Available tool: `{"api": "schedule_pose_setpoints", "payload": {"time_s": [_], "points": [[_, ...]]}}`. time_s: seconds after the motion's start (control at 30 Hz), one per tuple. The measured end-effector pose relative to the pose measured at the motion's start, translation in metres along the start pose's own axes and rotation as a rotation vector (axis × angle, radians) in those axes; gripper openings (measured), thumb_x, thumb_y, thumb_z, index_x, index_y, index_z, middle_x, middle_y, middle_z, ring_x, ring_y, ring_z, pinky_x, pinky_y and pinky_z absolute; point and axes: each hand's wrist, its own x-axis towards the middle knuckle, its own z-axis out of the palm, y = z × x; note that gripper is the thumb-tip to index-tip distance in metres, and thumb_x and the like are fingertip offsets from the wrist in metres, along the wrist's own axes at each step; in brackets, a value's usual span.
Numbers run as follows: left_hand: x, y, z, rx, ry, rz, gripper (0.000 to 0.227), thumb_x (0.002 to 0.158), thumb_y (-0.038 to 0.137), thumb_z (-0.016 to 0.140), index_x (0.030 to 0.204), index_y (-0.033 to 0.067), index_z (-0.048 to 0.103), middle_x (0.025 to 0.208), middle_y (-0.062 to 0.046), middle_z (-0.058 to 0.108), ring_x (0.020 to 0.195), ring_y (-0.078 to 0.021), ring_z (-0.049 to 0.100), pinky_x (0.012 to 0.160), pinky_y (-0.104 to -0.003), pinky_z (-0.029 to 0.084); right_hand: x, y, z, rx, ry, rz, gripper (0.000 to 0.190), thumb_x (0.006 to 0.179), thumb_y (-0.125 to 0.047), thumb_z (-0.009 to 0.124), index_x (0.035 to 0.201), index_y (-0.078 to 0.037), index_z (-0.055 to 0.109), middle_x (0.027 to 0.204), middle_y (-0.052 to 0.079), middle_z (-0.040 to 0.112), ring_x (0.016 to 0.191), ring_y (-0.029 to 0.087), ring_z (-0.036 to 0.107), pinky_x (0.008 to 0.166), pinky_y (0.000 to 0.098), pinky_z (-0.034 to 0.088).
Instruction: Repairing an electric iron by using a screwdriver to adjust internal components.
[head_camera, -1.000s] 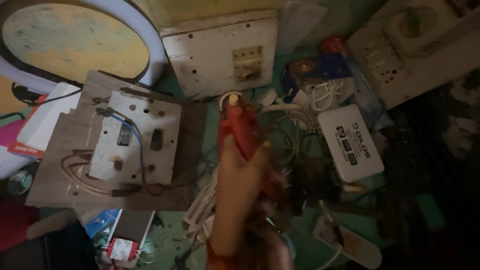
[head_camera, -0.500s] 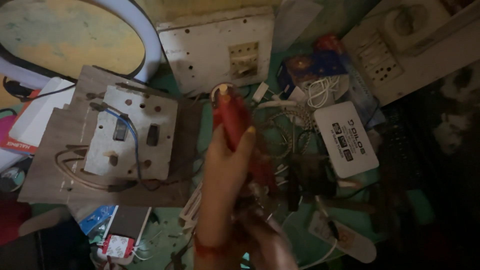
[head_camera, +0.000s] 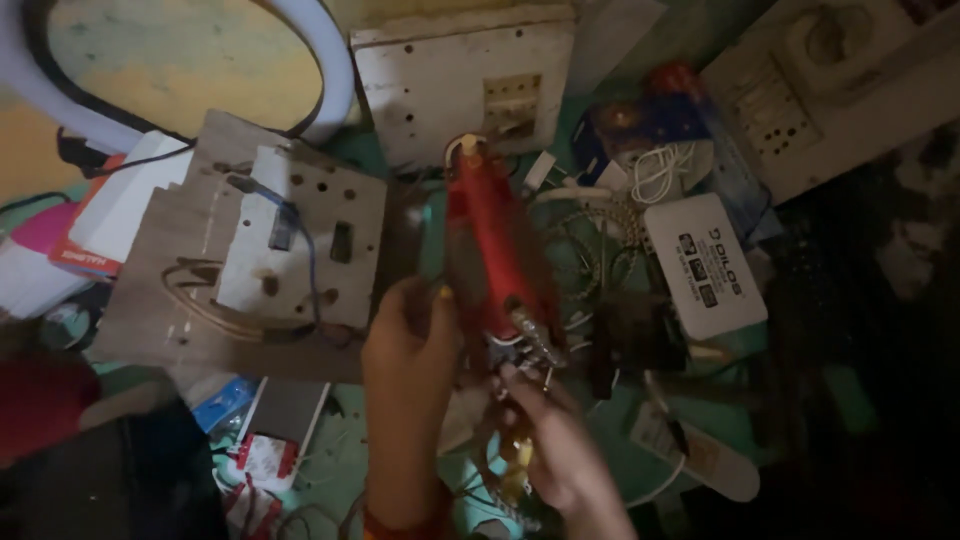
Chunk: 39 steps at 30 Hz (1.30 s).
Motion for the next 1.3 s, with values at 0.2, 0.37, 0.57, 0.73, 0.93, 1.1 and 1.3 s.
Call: {"api": "schedule_pose_setpoints", "payload": {"time_s": [0.2, 0.37, 0.57, 0.73, 0.93, 1.1, 1.3], "points": [[-0.005, 0.007, -0.004, -0.067, -0.017, 0.04, 0.043, 0.093, 0.029, 0.063, 0.126, 0.0002, 0.064, 0.103, -0.015, 0.079, 0.087, -0.0259, 0.078, 0.074, -0.037, 0.059, -0.001, 0.022, -0.055, -0.086, -0.255, -0.155, 0.034, 0.092, -0.03, 0.064, 0.114, -0.008, 0.078, 0.075, 0.002, 0.073, 0.051, 0.009, 0.055, 0.036, 0.0245, 0.039], [-0.024, 0.011, 0.005, -0.012, -0.012, 0.108, 0.039, 0.095, 0.027, 0.065, 0.123, -0.0002, 0.067, 0.103, -0.018, 0.077, 0.091, -0.0279, 0.077, 0.079, -0.038, 0.059, -0.024, 0.015, -0.055, -0.194, 0.037, -0.222, 0.049, 0.099, -0.02, 0.054, 0.146, -0.01, 0.058, 0.121, 0.012, 0.075, 0.062, 0.02, 0.056, 0.054, 0.0369, 0.048], [-0.071, 0.045, 0.008, -0.06, 0.01, 0.279, 0.038, 0.096, 0.023, 0.063, 0.125, -0.0029, 0.064, 0.114, -0.017, 0.072, 0.1, -0.0267, 0.073, 0.085, -0.037, 0.057, -0.049, 0.03, -0.074, -0.701, 0.228, -0.521, 0.049, 0.11, -0.039, 0.043, 0.144, -0.005, 0.049, 0.124, 0.012, 0.064, 0.092, 0.008, 0.064, 0.079, 0.0302, 0.053], [-0.103, 0.073, -0.004, -0.543, -0.033, 0.248, 0.038, 0.097, 0.018, 0.063, 0.128, -0.0023, 0.058, 0.121, -0.014, 0.066, 0.112, -0.0238, 0.07, 0.089, -0.034, 0.06, -0.093, 0.017, -0.043, -0.261, 0.229, -0.22, 0.049, 0.108, -0.046, 0.04, 0.128, -0.005, 0.058, 0.075, 0.023, 0.059, 0.049, 0.028, 0.055, 0.051, 0.0429, 0.05], [-0.108, 0.044, -0.012, -0.116, 0.033, 0.305, 0.033, 0.093, 0.018, 0.066, 0.121, -0.0001, 0.066, 0.106, -0.011, 0.073, 0.097, -0.0209, 0.074, 0.085, -0.034, 0.057, -0.093, 0.003, -0.052, 0.114, -0.074, -0.305, 0.044, 0.111, -0.042, 0.047, 0.126, -0.003, 0.061, 0.069, 0.002, 0.057, 0.04, 0.011, 0.039, 0.036, 0.0305, 0.033], [-0.092, -0.01, -0.011, -0.231, 0.022, 0.112, 0.033, 0.096, 0.02, 0.065, 0.121, -0.0029, 0.065, 0.113, -0.017, 0.075, 0.101, -0.024, 0.075, 0.087, -0.035, 0.058, -0.073, 0.002, -0.076, -0.253, 0.124, -0.3, 0.057, 0.106, -0.044, 0.034, 0.112, 0.006, 0.062, 0.072, 0.008, 0.073, 0.058, 0.019, 0.075, 0.056, 0.0319, 0.059], [-0.07, -0.021, -0.011, -0.196, 0.02, 0.127, 0.04, 0.093, 0.022, 0.066, 0.123, -0.004, 0.064, 0.113, -0.02, 0.074, 0.099, -0.0265, 0.075, 0.084, -0.036, 0.059, -0.049, 0.012, -0.129, 0.729, -0.292, -0.839, 0.054, 0.116, -0.053, 0.035, 0.113, -0.006, 0.062, 0.059, 0.005, 0.049, 0.04, 0.019, 0.047, 0.028, 0.0312, 0.044]]}}
